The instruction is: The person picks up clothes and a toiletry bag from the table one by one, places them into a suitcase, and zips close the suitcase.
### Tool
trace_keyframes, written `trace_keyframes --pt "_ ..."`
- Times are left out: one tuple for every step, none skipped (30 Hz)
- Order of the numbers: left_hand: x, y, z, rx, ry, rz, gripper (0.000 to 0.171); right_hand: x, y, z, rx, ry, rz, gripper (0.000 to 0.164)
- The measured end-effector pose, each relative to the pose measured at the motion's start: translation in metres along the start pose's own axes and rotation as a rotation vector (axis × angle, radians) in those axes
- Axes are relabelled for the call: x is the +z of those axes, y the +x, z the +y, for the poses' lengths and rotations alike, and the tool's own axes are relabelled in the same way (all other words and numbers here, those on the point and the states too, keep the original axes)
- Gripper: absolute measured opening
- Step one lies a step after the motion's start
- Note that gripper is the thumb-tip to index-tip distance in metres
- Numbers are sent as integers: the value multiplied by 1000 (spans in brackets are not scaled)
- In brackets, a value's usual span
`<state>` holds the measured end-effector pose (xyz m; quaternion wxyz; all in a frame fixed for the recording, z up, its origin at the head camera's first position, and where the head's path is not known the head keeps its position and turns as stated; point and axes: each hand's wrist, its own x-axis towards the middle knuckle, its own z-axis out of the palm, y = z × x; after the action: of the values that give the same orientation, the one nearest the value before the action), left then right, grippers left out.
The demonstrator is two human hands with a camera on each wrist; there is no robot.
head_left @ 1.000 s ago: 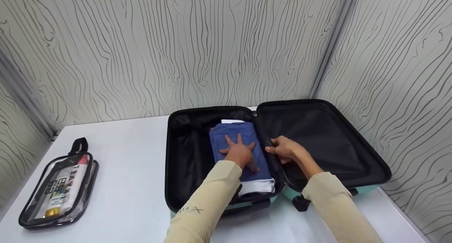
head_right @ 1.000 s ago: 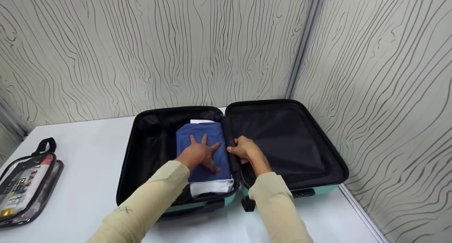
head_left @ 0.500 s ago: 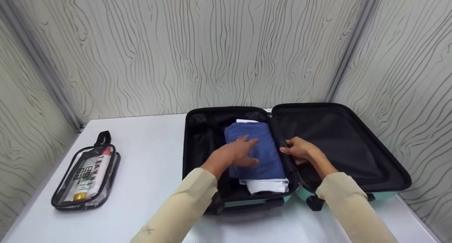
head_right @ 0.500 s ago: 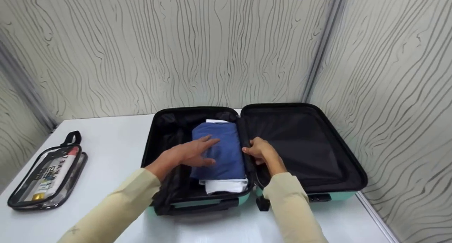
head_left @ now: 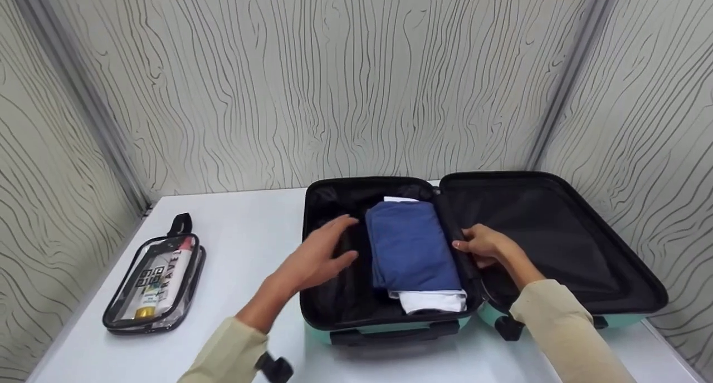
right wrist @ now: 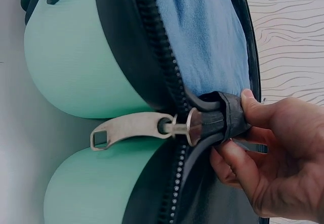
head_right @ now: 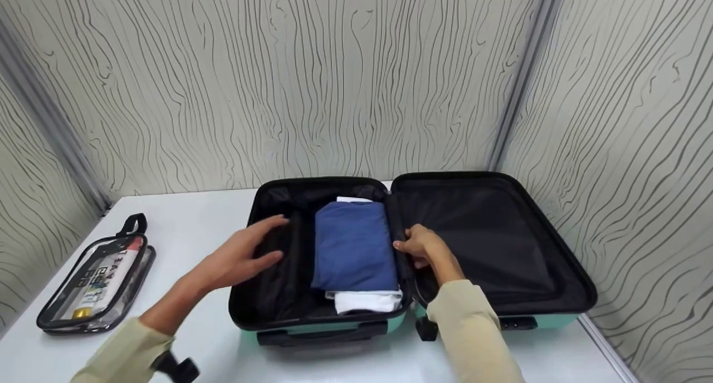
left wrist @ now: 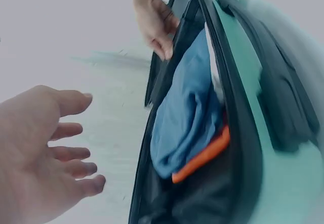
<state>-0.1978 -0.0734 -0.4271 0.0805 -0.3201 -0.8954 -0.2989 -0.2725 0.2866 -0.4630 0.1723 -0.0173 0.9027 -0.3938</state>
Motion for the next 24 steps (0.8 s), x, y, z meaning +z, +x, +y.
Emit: trace_keyframes --pt "-3 -7 -5 1 -9 43 54 0 0 0 7 -2 3 33" --pt "-5 -15 -10 -5 -18 81 52 0 0 -1 8 -2 2 35" --pt "-7 -22 -15 -17 -25 113 51 0 0 -1 9 -2 3 37" --pt "-9 -30 -20 -37 -35 144 50 0 0 -1 10 -4 5 39" --pt "-10 -37 -26 -59 -46 170 50 0 0 -1 9 -1 5 40" --pt "-11 -45 -31 -88 -55 193 49 0 0 -1 5 0 2 41" --pt "-12 -53 -36 -122 -63 210 49 0 0 -1 1 -1 -1 41" --pt "-14 -60 -42 -151 -71 226 48 0 0 -1 2 2 0 41" --pt "-15 -68 -47 -178 -74 243 48 0 0 0 4 3 3 40" --pt "-16 -75 -53 -202 -77 259 48 0 0 0 1 1 2 39" --pt "-18 -82 -58 -220 -77 274 47 0 0 0 -4 3 -1 39" --pt "-19 -89 -63 -237 -71 290 47 0 0 0 -8 2 0 39" --pt "-21 -95 -68 -250 -63 305 46 0 0 0 -9 5 4 39" --pt "-22 -102 -73 -262 -55 318 45 0 -1 2 -9 12 7 40" --pt "-23 -108 -78 -271 -44 335 45 0 -1 3 -13 14 6 40" --pt "-25 -114 -83 -281 -34 352 45 0 -1 4 -19 17 1 41" --pt "-26 -120 -87 -289 -24 369 45 0 -1 4 -22 22 0 41" --pt "-29 -127 -92 -301 -13 386 45 0 -1 5 -23 24 1 41" --pt "-31 -133 -96 -320 -8 397 45 0 0 5 -25 26 -2 41" --pt "-34 -139 -101 -338 7 411 46 0 0 4 -26 27 -6 41" --pt "-37 -146 -105 -361 18 423 46 0 1 4 -26 22 -7 42" --pt "-40 -153 -110 -391 26 433 47 0 1 4 -27 16 -10 42" --pt "-43 -160 -115 -413 34 452 47 0 2 3 -24 12 -7 42" --pt "-47 -166 -119 -447 42 458 47 0 2 3 -19 9 -6 43"
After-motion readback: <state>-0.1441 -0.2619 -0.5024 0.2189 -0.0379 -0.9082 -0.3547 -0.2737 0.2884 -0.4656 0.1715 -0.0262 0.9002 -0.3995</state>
